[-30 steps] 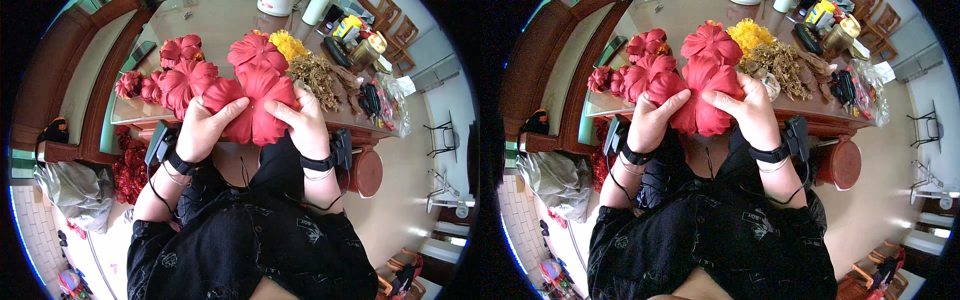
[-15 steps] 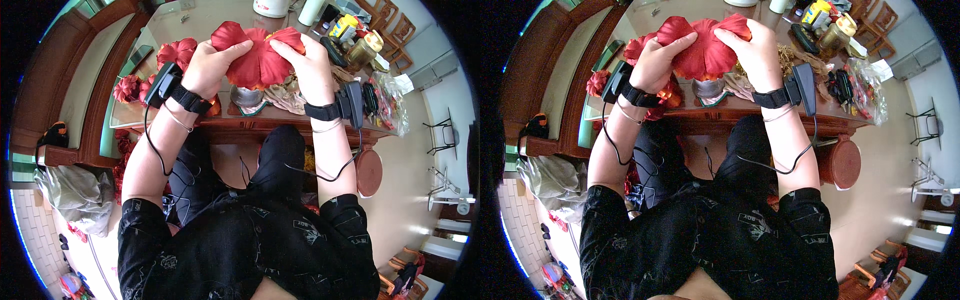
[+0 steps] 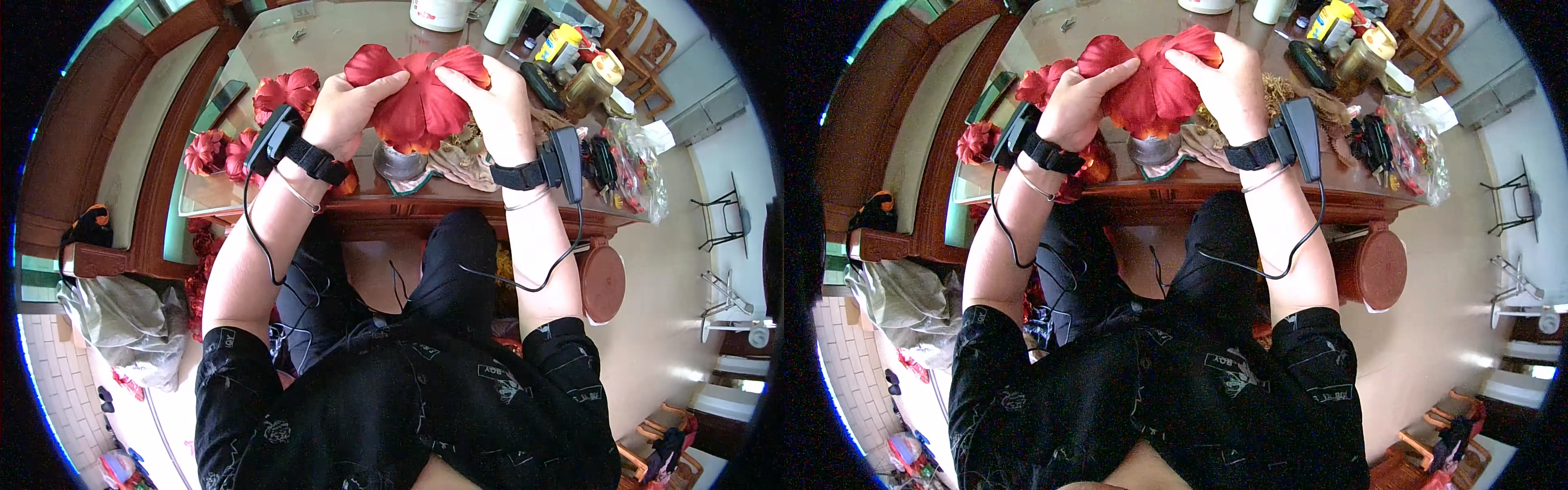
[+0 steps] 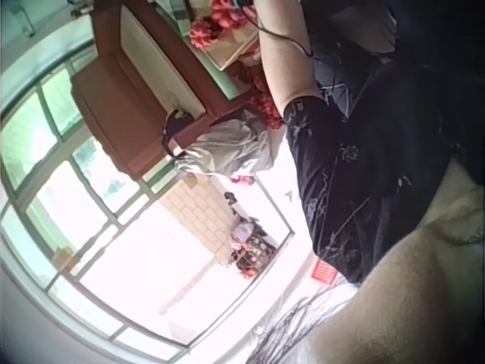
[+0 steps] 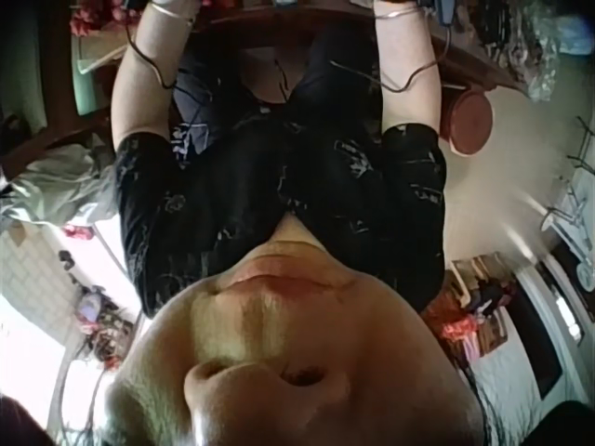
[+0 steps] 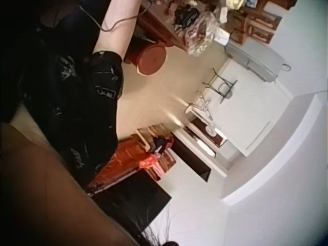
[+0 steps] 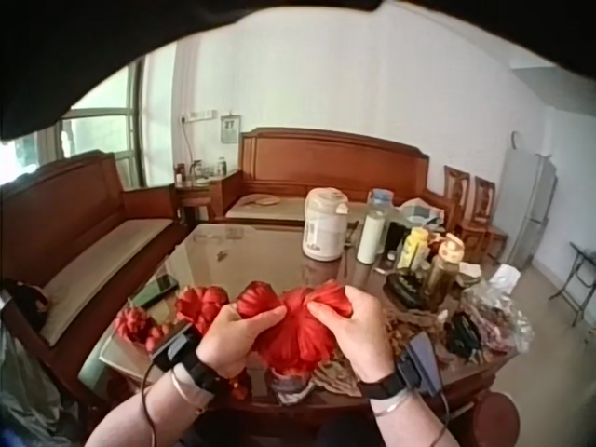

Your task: Constructing flower ornaments using red fabric pieces and a glue gun.

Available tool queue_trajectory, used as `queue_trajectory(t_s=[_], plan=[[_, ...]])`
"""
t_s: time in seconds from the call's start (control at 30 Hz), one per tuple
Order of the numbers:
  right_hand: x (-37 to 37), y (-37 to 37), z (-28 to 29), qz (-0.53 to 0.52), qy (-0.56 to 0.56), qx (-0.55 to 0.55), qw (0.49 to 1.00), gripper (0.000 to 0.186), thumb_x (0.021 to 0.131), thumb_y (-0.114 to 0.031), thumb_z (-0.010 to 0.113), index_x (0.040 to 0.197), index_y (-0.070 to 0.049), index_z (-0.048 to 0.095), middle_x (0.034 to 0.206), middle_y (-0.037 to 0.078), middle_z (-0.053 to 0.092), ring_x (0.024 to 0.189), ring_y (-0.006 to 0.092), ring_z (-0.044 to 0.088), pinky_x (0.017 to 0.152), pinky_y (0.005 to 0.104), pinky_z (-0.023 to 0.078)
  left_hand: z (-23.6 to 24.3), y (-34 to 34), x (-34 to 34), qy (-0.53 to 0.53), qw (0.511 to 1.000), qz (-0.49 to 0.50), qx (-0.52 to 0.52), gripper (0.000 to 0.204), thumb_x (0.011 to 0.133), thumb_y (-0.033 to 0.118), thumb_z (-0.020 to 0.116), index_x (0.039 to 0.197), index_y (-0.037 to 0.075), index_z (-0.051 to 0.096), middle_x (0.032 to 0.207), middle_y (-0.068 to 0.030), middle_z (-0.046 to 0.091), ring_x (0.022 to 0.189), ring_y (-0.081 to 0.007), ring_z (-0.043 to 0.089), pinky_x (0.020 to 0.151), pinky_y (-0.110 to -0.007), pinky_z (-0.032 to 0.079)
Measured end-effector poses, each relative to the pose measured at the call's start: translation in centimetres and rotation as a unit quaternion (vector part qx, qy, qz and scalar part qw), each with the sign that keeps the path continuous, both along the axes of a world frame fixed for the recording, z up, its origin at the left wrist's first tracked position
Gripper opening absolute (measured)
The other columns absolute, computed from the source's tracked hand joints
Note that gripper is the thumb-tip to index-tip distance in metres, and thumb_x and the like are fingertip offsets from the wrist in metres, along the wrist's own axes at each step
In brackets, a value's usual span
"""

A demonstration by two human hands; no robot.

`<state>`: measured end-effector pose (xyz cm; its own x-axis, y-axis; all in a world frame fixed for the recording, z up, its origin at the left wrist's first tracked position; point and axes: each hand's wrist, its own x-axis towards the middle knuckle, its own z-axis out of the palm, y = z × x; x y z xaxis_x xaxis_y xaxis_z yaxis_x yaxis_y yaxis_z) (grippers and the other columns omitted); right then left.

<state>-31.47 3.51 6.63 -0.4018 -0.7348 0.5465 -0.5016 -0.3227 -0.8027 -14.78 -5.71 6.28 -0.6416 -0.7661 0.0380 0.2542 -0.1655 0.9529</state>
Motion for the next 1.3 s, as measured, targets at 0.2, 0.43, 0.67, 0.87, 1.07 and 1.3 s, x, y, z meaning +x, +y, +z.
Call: queue_trajectory(t_s=[0.2, 0.43, 0.67, 0.87, 1.07, 1.3], plan=[[-0.1, -0.1, 0.2, -0.015, 0.014, 0.003, 1.000, 0.029, 0.078, -0.021, 0.074, 0.092, 0.003, 0.067, 0.082, 0.012, 0.070, 0.073, 0.0149, 0.066, 0.067, 0.0290, 0.051, -0.3, 0.0, -0.3, 0.022, 1.000, 0.008, 0.010, 0.018, 0.087, 0.009, 0.065, 0.100, -0.003, 0.065, 0.099, -0.0086, 0.068, 0.087, -0.0158, 0.066, 0.080, -0.029, 0.052], [-0.2, -0.3, 0.4, -0.022, 0.045, 0.006, 0.999, 0.028, 0.078, -0.021, 0.074, 0.092, 0.002, 0.067, 0.082, 0.012, 0.070, 0.074, 0.0155, 0.066, 0.068, 0.0293, 0.052, -0.3, 0.0, -0.5, 0.018, 1.000, 0.014, 0.015, 0.017, 0.086, 0.010, 0.066, 0.098, -0.001, 0.066, 0.097, -0.0078, 0.068, 0.087, -0.0158, 0.065, 0.079, -0.029, 0.052], [-0.1, -0.2, 0.8, -0.025, 0.081, 0.022, 0.996, 0.026, 0.082, -0.019, 0.071, 0.094, 0.003, 0.065, 0.082, 0.007, 0.069, 0.073, 0.0088, 0.060, 0.069, 0.0257, 0.049, -0.5, -0.3, -0.7, 0.011, 1.000, 0.024, 0.011, 0.017, 0.086, 0.009, 0.067, 0.098, -0.002, 0.066, 0.097, -0.0077, 0.068, 0.087, -0.0161, 0.065, 0.079, -0.029, 0.052], [-0.7, -0.6, 0.7, -0.022, 0.101, -0.002, 0.995, 0.027, 0.080, -0.019, 0.073, 0.094, 0.003, 0.065, 0.080, 0.008, 0.069, 0.071, 0.0098, 0.061, 0.067, 0.0265, 0.049, -0.3, 0.0, -0.9, 0.031, 0.999, 0.030, 0.018, 0.015, 0.083, 0.009, 0.069, 0.091, -0.003, 0.067, 0.090, -0.0085, 0.068, 0.080, -0.0147, 0.065, 0.076, -0.028, 0.051], [-0.8, -0.5, 1.3, -0.040, 0.142, -0.001, 0.989, 0.027, 0.080, -0.020, 0.073, 0.092, 0.002, 0.065, 0.078, 0.009, 0.068, 0.070, 0.0121, 0.062, 0.068, 0.0267, 0.049, -0.5, -0.3, -0.8, 0.017, 1.000, 0.015, 0.012, 0.017, 0.086, 0.009, 0.066, 0.097, -0.003, 0.066, 0.097, -0.0088, 0.068, 0.086, -0.0169, 0.066, 0.079, -0.030, 0.053], [-0.8, -0.3, 0.5, 0.001, 0.017, 0.053, 0.998, 0.035, 0.080, -0.020, 0.074, 0.102, 0.003, 0.062, 0.090, 0.009, 0.068, 0.080, 0.0129, 0.064, 0.072, 0.0267, 0.051, -1.0, -0.3, -0.4, -0.002, 1.000, 0.015, 0.013, 0.017, 0.086, 0.009, 0.066, 0.098, -0.003, 0.066, 0.097, -0.0094, 0.068, 0.086, -0.0165, 0.066, 0.079, -0.030, 0.053]])
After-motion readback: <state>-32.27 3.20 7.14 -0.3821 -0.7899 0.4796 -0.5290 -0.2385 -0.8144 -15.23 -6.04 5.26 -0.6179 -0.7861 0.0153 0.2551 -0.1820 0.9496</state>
